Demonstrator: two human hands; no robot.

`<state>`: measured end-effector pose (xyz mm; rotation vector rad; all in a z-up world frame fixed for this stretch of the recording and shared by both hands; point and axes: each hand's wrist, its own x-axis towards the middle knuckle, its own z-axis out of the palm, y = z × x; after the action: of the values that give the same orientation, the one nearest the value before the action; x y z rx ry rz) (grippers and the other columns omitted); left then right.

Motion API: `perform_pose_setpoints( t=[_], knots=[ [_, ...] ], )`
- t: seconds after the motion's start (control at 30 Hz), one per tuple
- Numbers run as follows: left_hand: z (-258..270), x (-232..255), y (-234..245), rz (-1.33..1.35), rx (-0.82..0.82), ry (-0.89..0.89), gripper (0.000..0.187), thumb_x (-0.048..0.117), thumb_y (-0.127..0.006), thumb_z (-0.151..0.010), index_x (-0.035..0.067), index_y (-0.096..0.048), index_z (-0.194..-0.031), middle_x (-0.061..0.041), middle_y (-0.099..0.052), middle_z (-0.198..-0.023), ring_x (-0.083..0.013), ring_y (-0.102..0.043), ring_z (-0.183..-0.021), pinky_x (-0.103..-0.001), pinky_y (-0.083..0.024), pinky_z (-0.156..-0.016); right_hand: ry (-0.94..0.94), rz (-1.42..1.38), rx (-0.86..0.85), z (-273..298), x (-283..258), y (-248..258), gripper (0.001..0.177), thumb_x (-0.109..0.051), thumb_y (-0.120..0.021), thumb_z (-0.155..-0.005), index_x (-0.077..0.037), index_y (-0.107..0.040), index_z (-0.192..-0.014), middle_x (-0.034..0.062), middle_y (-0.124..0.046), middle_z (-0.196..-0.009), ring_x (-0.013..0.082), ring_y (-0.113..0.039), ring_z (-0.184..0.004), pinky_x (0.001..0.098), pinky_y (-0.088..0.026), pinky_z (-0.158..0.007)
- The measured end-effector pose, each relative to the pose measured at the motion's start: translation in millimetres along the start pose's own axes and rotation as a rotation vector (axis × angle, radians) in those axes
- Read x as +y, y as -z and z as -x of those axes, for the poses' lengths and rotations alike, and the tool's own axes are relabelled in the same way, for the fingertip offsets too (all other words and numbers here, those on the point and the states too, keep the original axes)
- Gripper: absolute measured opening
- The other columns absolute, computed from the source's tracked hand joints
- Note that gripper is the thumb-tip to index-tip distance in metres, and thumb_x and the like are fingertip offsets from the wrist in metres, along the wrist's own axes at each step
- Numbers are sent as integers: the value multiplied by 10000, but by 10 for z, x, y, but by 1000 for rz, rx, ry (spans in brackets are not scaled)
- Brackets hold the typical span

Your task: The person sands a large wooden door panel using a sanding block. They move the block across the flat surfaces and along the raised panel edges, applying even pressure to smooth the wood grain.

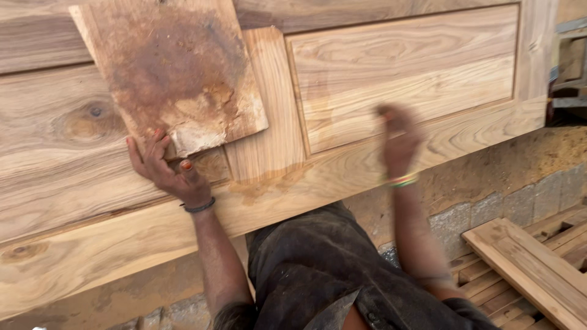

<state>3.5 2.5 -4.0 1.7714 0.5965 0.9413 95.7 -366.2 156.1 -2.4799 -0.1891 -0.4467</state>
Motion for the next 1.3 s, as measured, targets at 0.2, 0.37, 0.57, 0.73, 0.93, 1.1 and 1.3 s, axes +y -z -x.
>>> perform_pose_setpoints(
  t=[0.2,0.37,0.57,0.73,0.93,1.1,1.3],
  knots=[
    [28,45,49,-32,17,5,815,764,-328,-1038,27,-582,-1278,-170,-583,-1418,-391,-350,-1542,-591,-340,-1296,-203,-352,61,-176,189,466,231,-235,-640,-1104,-51,-736,-1205,41,-750,-1069,150,-686,-990,313,-559,-922],
    [-53,82,-10,-157,88,-9,865,728,-455,-1101,-43,-424,-1491,-248,-435,-1541,-420,-396,-1495,-578,-351,-1273,25,-148,-3,-34,190,310,230,-196,-627,-1090,-11,-724,-1188,122,-702,-1190,231,-678,-1087,337,-555,-937],
    [-342,50,17,-213,75,295,794,688,-441,-1061,11,-592,-1448,-228,-539,-1410,-378,-567,-1269,-494,-531,-1055,114,-11,6,-271,294,393,192,-34,-651,-999,-16,-734,-1170,151,-716,-1201,294,-710,-1100,361,-588,-893],
    [-516,-202,32,-184,127,108,763,663,-447,-1114,-30,-685,-1329,-212,-696,-1289,-325,-679,-1145,-466,-564,-939,110,39,-5,-547,634,333,200,-9,-650,-1004,-22,-732,-1187,127,-743,-1158,291,-719,-1060,371,-571,-886],
    [-401,-382,104,-434,63,44,776,664,-457,-1162,-46,-737,-1300,-180,-700,-1048,-308,-606,-974,-465,-521,-815,238,97,10,-907,793,286,196,-20,-630,-1021,-8,-723,-1193,136,-722,-1180,329,-646,-1122,412,-511,-971],
    [-367,-669,74,-565,-36,41,723,634,-457,-1149,10,-771,-1337,-83,-539,-769,-222,-465,-837,-406,-401,-663,245,115,22,-1089,961,267,233,-5,-618,-1013,-3,-716,-1225,147,-675,-1197,335,-601,-1119,416,-506,-965],
    [-250,-421,-359,-387,-76,0,515,484,-546,-1182,36,-789,-1254,-11,-479,-749,-168,-421,-750,-378,-364,-637,284,188,45,-1274,1136,203,242,6,-648,-992,3,-714,-1225,148,-680,-1155,333,-605,-1061,438,-513,-910]
  ],
)
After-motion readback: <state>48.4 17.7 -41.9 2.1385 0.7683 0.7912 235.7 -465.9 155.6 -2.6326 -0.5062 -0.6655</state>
